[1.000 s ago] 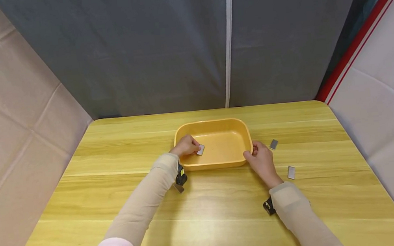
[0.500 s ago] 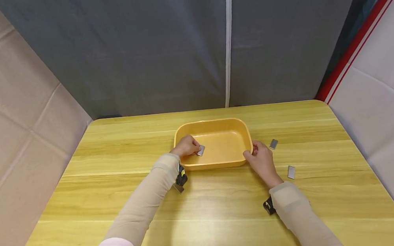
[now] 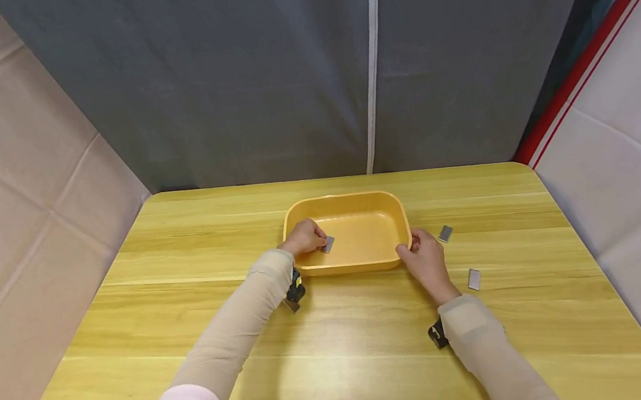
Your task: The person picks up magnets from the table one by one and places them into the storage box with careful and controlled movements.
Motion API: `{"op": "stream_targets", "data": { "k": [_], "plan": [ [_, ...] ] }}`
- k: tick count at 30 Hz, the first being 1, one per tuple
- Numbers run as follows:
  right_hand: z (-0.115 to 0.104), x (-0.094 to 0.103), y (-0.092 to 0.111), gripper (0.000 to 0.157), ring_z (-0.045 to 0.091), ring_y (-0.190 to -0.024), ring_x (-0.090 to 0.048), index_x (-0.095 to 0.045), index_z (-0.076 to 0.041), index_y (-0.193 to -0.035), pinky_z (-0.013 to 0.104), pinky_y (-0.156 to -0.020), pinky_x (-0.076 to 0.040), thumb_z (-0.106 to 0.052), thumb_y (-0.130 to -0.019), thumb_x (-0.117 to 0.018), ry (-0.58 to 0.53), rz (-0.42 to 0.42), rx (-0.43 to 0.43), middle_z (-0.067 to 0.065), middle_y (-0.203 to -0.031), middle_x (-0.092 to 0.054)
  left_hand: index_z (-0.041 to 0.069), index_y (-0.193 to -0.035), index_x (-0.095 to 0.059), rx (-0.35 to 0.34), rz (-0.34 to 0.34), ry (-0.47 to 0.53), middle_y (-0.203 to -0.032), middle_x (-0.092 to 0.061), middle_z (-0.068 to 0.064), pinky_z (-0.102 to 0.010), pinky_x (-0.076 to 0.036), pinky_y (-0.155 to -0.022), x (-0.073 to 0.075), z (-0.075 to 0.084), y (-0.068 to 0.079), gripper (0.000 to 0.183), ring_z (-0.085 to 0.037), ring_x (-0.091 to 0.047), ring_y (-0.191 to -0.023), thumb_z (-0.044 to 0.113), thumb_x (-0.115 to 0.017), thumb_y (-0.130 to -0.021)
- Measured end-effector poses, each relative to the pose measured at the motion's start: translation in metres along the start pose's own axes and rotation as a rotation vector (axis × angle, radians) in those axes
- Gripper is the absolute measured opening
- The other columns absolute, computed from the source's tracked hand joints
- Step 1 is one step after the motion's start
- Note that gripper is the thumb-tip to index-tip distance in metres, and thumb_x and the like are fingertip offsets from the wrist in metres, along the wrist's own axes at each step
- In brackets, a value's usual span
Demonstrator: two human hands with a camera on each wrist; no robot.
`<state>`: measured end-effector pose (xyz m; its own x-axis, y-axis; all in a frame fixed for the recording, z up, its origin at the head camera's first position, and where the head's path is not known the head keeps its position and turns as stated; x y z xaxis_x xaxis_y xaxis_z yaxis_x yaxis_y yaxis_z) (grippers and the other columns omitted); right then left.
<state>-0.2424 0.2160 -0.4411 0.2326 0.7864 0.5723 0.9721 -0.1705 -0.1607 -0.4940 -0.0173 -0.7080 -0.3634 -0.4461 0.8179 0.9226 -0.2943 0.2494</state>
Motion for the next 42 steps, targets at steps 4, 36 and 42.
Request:
{"op": "stream_targets", "data": {
  "k": [4,36,42],
  "plan": [
    [0.000,0.001,0.000,0.032,0.016,-0.063,-0.042,-0.055,0.009,-0.106,0.019,-0.054,-0.035,-0.008,-0.079,-0.054,0.003,0.000,-0.004,0.011,-0.075,-0.053,0.030,-0.063,-0.064,-0.021,0.016,0.001,-0.071,-0.059,0.013,-0.024,-0.045,-0.051,-0.007,-0.005,-0.010,0.015,-0.009,-0.054,-0.060,0.042,-0.073,-0.066],
    [0.002,-0.002,-0.002,0.034,0.018,-0.065,-0.044,-0.054,0.011,-0.107,0.019,-0.055,-0.036,-0.007,-0.078,-0.053,0.002,-0.002,-0.024,0.013,-0.077,-0.054,-0.011,-0.069,-0.063,0.001,-0.035,0.202,-0.042,-0.038,0.000,-0.018,-0.018,-0.039,0.159,0.175,0.236,0.029,-0.001,-0.015,-0.039,0.014,-0.059,-0.084],
    [0.003,-0.003,-0.002,0.035,0.017,-0.066,-0.045,-0.054,0.011,-0.108,0.019,-0.055,-0.037,-0.009,-0.079,-0.053,0.001,-0.013,-0.040,0.014,-0.080,-0.056,0.009,-0.048,-0.040,-0.031,-0.009,0.195,-0.041,-0.023,0.004,-0.020,-0.020,-0.039,0.150,0.161,0.216,0.041,-0.007,-0.020,-0.039,0.018,-0.059,-0.083]
  ]
}}
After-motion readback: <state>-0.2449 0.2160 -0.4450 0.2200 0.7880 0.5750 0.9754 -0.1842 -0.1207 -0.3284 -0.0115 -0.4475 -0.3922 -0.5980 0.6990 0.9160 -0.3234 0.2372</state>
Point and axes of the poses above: each hand's wrist, its own y-axis away from the middle knuckle, its own x-axis out of the back of the hand, z = x × y, the point moved 9 cm from there along -y, towards the middle knuckle
